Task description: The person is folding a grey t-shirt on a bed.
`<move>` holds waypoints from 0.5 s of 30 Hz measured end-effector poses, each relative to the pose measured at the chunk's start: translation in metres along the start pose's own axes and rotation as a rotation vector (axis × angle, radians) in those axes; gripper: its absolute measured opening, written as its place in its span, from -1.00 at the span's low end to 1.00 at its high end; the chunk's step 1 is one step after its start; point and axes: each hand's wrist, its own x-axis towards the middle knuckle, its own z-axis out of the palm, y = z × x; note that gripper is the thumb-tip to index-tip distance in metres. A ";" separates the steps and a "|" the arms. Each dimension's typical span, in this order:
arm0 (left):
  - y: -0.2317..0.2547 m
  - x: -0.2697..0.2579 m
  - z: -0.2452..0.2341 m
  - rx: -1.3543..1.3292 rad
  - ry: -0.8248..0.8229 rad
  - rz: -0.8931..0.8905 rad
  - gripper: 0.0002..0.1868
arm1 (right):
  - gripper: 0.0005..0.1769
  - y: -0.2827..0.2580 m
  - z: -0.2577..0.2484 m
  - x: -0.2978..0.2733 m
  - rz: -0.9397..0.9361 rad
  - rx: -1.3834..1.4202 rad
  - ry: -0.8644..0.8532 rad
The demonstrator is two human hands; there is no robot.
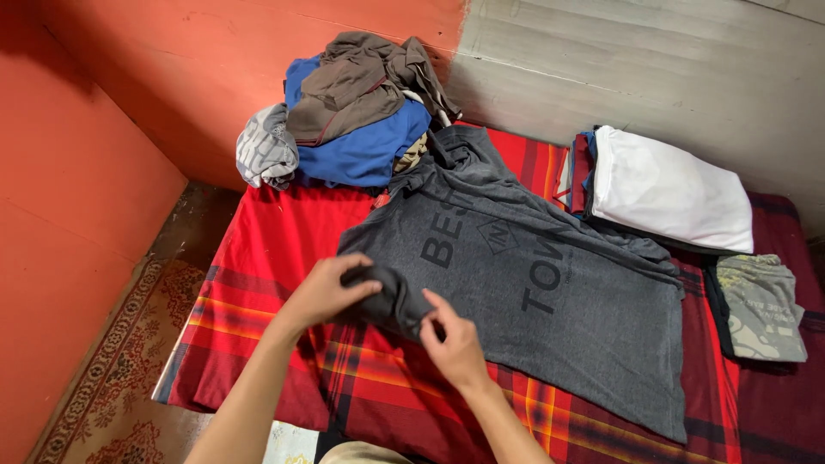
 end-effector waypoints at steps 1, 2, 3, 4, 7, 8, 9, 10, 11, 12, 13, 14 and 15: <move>-0.004 0.012 0.004 -0.003 0.001 0.001 -0.61 | -0.45 0.004 -0.003 0.009 -0.001 -0.003 0.000; -0.009 0.025 0.007 0.020 0.093 0.000 -0.55 | -0.52 0.008 -0.007 0.018 0.025 -0.006 0.059; -0.014 0.036 0.012 0.042 0.184 -0.004 -0.48 | -0.57 0.012 -0.010 0.025 0.051 -0.009 0.116; -0.018 0.041 0.015 0.039 0.185 -0.005 -0.48 | -0.57 0.022 -0.011 0.032 0.052 -0.012 0.115; -0.035 0.047 0.026 0.141 0.276 -0.204 -0.36 | -0.55 0.032 -0.012 0.048 0.259 -0.028 0.020; -0.042 0.044 0.030 0.190 0.303 -0.236 -0.35 | -0.49 0.021 -0.012 0.051 0.270 -0.094 -0.005; -0.050 0.040 0.035 0.240 0.327 -0.271 -0.35 | -0.43 0.010 -0.012 0.052 0.285 -0.159 -0.031; -0.047 0.038 0.037 0.240 0.327 -0.272 -0.35 | -0.43 0.007 -0.011 0.056 0.285 -0.159 -0.032; -0.046 0.034 0.038 0.277 0.338 -0.294 -0.36 | -0.40 0.004 -0.008 0.059 0.277 -0.276 -0.014; -0.044 0.030 0.040 0.315 0.349 -0.315 -0.38 | -0.37 0.002 -0.005 0.062 0.267 -0.394 0.004; -0.035 0.028 0.038 0.316 0.349 -0.318 -0.38 | -0.37 0.006 -0.004 0.065 0.268 -0.393 0.001; -0.026 0.026 0.036 0.362 0.342 -0.318 -0.45 | -0.39 0.010 -0.002 0.068 0.276 -0.404 0.003; -0.017 0.024 0.035 0.407 0.333 -0.318 -0.51 | -0.41 0.015 -0.001 0.071 0.286 -0.417 0.005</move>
